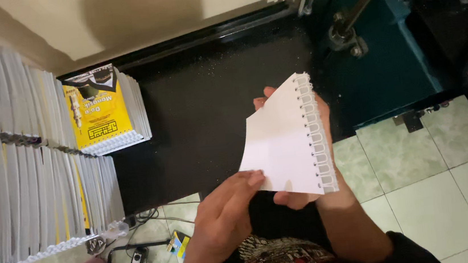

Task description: The person repeatedly picks up a stack of white paper sheets, places them into a yellow notebook cover, and uses a manual binding machine to secure the spiral binding. The person then flips the finished notebook and places it on a growing stack of completed notebooks.

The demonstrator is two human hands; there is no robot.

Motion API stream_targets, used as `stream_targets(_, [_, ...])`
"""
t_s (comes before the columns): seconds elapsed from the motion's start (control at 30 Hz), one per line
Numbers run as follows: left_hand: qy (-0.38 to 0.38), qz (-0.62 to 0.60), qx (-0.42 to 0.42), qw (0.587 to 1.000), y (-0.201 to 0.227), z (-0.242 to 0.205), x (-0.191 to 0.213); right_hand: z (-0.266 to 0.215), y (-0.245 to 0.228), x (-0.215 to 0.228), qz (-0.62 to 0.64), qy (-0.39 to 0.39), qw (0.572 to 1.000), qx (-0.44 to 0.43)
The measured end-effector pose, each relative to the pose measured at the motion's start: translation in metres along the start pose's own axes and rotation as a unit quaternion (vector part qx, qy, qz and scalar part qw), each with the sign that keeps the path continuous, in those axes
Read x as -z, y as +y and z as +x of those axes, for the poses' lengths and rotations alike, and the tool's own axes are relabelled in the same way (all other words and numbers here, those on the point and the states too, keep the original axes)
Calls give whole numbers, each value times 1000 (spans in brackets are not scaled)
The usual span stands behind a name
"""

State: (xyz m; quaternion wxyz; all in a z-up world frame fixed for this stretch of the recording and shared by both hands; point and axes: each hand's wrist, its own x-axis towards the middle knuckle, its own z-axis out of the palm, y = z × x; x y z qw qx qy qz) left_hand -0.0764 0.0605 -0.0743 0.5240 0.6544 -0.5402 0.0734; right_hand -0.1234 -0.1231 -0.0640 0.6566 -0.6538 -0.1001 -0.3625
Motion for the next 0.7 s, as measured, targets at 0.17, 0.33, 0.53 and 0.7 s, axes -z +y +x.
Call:
stream_targets(0.17, [-39, -9, 33, 999, -10, -4, 1, -13, 15, 12, 91, 55, 992, -66])
stream_targets(0.33, [-54, 29, 31, 998, -9, 15, 14, -2, 3, 11, 28, -6, 999, -37])
stream_targets(0.53, [-60, 32, 58, 996, -20, 15, 25, -2, 7, 9, 24, -14, 997, -73])
stream_targets(0.7, [-72, 55, 38, 995, -28, 17, 29, 2, 9, 12, 1, -38, 997, -63])
